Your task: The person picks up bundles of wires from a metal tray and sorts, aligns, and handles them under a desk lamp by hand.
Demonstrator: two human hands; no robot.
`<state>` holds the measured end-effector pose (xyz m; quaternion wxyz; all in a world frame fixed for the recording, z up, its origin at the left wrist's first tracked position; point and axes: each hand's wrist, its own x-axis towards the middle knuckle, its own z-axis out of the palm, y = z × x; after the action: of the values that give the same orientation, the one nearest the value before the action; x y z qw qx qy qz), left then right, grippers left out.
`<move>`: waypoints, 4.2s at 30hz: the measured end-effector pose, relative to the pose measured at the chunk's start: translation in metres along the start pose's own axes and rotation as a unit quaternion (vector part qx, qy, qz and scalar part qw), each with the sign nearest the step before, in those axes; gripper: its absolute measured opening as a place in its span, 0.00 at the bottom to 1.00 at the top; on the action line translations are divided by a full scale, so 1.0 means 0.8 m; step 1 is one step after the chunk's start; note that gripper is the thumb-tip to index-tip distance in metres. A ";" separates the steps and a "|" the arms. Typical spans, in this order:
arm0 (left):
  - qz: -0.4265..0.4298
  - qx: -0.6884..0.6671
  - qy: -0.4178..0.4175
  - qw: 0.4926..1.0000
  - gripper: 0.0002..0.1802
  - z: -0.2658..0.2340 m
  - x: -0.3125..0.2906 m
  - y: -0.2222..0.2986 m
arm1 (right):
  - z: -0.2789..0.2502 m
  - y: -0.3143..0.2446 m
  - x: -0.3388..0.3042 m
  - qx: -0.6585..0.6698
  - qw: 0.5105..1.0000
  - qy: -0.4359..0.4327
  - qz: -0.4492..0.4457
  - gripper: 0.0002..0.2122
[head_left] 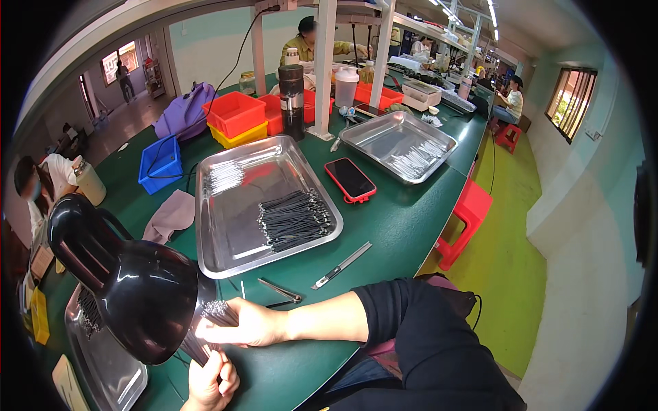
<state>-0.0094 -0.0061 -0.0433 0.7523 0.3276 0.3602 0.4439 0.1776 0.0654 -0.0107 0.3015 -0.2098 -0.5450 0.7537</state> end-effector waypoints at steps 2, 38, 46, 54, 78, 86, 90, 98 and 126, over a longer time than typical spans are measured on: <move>0.008 0.007 0.008 1.000 0.11 0.004 0.000 -0.001 | 0.002 0.020 0.007 -0.004 0.992 0.002 -0.127 0.06; 0.109 0.081 0.022 0.991 0.08 0.026 -0.002 0.011 | 0.005 0.018 0.000 0.071 0.996 0.031 -0.036 0.09; 0.120 0.110 0.022 0.986 0.06 0.022 -0.005 0.007 | 0.011 0.010 0.001 -0.014 0.995 0.058 -0.080 0.07; 0.139 0.115 0.045 0.983 0.11 0.025 -0.004 0.012 | 0.007 0.009 0.003 0.017 0.990 0.121 -0.076 0.12; 0.147 0.073 0.080 0.983 0.12 0.030 0.002 0.013 | 0.015 0.024 -0.002 -0.147 0.986 -0.074 -0.009 0.10; 0.144 0.026 0.079 0.986 0.15 0.038 0.001 0.016 | 0.012 0.031 -0.001 -0.184 0.982 -0.042 0.014 0.13; 0.139 0.021 0.091 0.986 0.15 0.039 0.001 0.016 | 0.012 0.035 0.000 -0.178 0.983 -0.045 0.010 0.13; 0.119 0.035 0.095 0.988 0.15 0.033 0.003 0.014 | 0.013 0.028 -0.001 -0.209 0.976 -0.045 0.030 0.13; 0.095 0.069 0.084 0.990 0.13 0.032 0.000 0.009 | 0.009 0.034 -0.002 -0.221 0.973 -0.034 0.049 0.13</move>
<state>0.0090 -0.0078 -0.0237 0.6497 0.3730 0.4188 0.5133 0.1681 0.0532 -0.0343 0.1917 -0.2722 -0.6971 0.6349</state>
